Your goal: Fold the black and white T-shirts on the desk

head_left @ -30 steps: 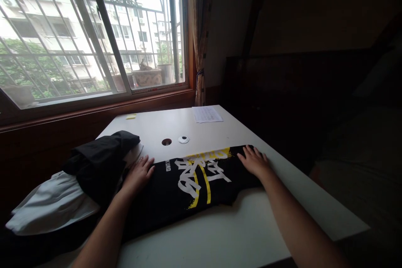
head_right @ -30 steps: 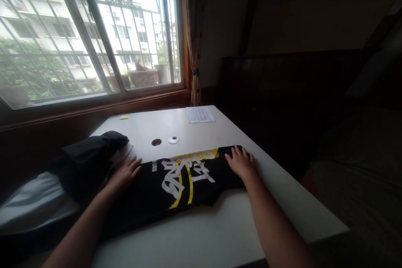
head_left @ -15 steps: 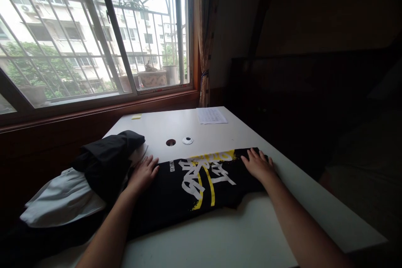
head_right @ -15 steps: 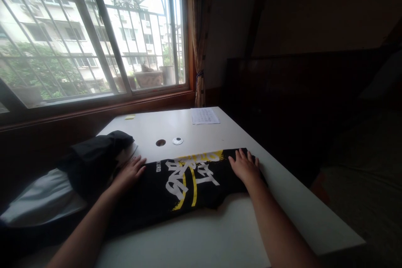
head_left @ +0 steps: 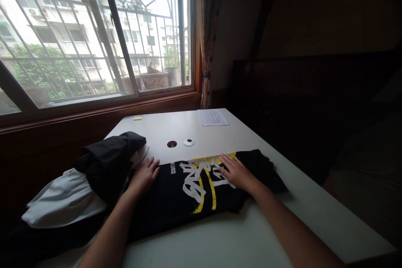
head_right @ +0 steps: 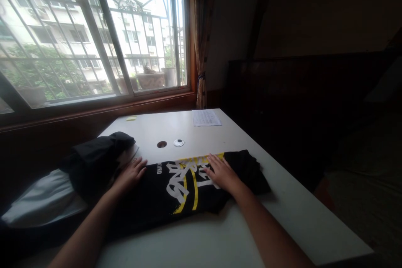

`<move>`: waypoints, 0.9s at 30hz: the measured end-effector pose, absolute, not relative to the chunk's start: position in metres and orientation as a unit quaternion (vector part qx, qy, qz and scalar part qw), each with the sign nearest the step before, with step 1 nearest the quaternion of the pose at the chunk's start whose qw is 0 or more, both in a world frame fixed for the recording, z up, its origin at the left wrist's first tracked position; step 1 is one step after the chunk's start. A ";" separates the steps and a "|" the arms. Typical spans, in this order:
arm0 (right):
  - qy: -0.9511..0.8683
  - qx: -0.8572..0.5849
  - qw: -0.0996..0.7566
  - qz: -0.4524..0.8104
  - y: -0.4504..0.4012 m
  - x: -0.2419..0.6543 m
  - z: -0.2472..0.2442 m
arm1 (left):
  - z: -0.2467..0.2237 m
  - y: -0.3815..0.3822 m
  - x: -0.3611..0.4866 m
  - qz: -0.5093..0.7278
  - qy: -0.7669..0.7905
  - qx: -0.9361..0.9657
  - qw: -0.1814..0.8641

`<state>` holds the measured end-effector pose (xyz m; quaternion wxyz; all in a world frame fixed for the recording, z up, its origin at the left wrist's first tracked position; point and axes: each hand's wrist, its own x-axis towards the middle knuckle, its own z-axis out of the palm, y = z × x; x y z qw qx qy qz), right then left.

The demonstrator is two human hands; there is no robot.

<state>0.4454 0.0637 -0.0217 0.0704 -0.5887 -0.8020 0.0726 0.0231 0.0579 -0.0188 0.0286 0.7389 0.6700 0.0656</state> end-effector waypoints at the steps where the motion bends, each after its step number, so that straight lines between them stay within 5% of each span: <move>1: -0.794 -0.599 0.070 0.072 0.065 0.450 -0.022 | -0.019 0.058 0.023 0.067 0.670 0.739 0.027; 14: -0.619 -0.783 0.067 0.015 0.090 0.528 -0.039 | -0.026 0.060 0.020 0.079 0.664 0.744 0.010; 23: -0.714 -0.680 0.168 -0.018 0.078 0.486 -0.026 | -0.025 0.060 0.020 0.081 0.661 0.746 0.006; 27: -0.809 -0.573 0.125 0.043 0.065 0.450 -0.020 | -0.024 0.060 0.021 0.086 0.663 0.743 0.008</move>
